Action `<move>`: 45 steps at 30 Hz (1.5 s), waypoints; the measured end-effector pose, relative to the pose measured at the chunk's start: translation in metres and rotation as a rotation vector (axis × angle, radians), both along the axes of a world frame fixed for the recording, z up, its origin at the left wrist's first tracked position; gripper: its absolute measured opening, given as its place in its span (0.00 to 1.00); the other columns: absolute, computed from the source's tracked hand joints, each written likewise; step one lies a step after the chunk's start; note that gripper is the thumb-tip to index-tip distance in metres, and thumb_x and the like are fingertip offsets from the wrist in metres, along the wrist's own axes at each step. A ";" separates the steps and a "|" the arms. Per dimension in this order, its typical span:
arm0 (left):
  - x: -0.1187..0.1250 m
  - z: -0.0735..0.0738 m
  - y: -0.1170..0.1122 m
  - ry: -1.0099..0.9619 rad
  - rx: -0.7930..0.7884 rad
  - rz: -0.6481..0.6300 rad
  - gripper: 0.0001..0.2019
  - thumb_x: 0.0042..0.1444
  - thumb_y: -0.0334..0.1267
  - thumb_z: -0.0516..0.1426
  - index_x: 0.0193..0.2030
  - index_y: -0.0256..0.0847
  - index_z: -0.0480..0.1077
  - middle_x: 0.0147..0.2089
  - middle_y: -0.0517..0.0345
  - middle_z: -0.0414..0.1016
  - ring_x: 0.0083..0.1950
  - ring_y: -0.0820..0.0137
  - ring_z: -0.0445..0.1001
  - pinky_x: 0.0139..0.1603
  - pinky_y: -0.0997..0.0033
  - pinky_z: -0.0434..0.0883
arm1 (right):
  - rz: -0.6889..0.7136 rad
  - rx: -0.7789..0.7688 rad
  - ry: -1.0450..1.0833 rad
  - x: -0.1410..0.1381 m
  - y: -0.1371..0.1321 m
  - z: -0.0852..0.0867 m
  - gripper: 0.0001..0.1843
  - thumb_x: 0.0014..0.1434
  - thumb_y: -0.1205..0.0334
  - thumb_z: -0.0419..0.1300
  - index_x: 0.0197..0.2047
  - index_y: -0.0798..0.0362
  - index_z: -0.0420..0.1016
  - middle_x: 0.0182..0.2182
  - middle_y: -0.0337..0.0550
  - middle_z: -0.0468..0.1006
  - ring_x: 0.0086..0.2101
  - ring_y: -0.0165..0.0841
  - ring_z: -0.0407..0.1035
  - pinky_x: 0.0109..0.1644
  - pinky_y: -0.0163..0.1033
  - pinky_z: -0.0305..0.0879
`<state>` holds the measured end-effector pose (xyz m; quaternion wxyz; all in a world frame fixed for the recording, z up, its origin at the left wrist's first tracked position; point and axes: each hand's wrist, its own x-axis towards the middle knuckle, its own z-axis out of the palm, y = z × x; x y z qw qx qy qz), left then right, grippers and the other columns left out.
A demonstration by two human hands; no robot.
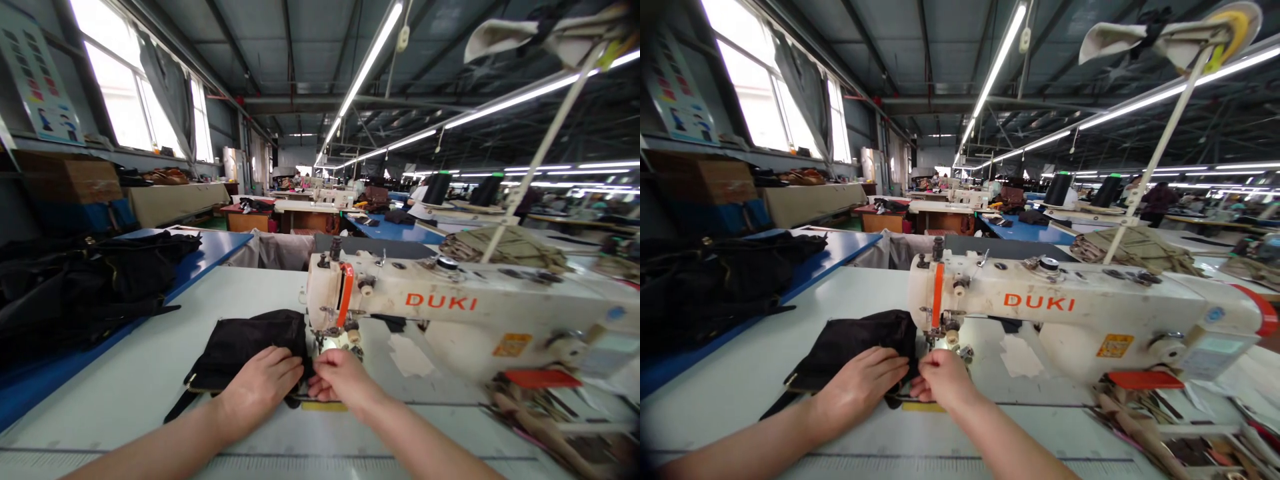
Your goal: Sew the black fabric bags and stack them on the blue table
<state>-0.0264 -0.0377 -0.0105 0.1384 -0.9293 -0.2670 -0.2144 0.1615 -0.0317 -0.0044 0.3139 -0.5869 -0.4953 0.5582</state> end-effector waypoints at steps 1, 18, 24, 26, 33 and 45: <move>0.000 0.000 0.000 0.001 -0.012 0.011 0.13 0.65 0.29 0.47 0.50 0.35 0.70 0.48 0.50 0.76 0.48 0.61 0.72 0.49 0.58 0.73 | 0.021 0.030 -0.032 0.004 -0.002 0.001 0.07 0.54 0.61 0.60 0.28 0.53 0.70 0.20 0.39 0.76 0.21 0.30 0.73 0.25 0.32 0.67; 0.000 -0.001 0.000 -0.049 -0.163 0.077 0.13 0.61 0.27 0.52 0.50 0.40 0.70 0.50 0.57 0.75 0.50 0.64 0.69 0.53 0.61 0.68 | 0.130 0.783 -1.031 0.193 -0.010 -0.001 0.12 0.58 0.56 0.54 0.36 0.48 0.78 0.37 0.46 0.78 0.38 0.41 0.72 0.44 0.44 0.66; 0.000 0.000 -0.001 -0.035 -0.169 0.084 0.11 0.62 0.28 0.52 0.49 0.41 0.70 0.50 0.58 0.75 0.51 0.65 0.68 0.53 0.63 0.66 | 0.156 0.869 -1.233 0.194 -0.016 -0.015 0.14 0.62 0.58 0.50 0.33 0.46 0.76 0.33 0.43 0.78 0.33 0.39 0.72 0.37 0.42 0.66; 0.000 0.000 -0.001 -0.036 -0.171 0.088 0.11 0.62 0.28 0.52 0.48 0.41 0.70 0.50 0.57 0.75 0.51 0.65 0.68 0.53 0.63 0.66 | 0.154 0.879 -1.249 0.196 -0.016 -0.016 0.14 0.62 0.58 0.49 0.33 0.46 0.76 0.34 0.43 0.78 0.33 0.39 0.73 0.36 0.42 0.65; 0.001 0.001 -0.002 -0.054 -0.176 0.091 0.12 0.60 0.27 0.53 0.48 0.41 0.71 0.49 0.56 0.76 0.50 0.65 0.69 0.53 0.63 0.66 | -0.106 0.873 -0.958 0.192 -0.014 0.000 0.12 0.56 0.53 0.54 0.28 0.46 0.75 0.31 0.43 0.78 0.33 0.41 0.72 0.38 0.43 0.65; -0.002 -0.002 -0.002 -0.115 -0.173 0.084 0.21 0.54 0.20 0.50 0.49 0.42 0.72 0.49 0.55 0.76 0.50 0.64 0.70 0.54 0.60 0.67 | -0.411 0.727 -0.692 0.194 -0.006 0.011 0.17 0.54 0.49 0.55 0.32 0.52 0.77 0.29 0.45 0.82 0.29 0.39 0.74 0.33 0.40 0.70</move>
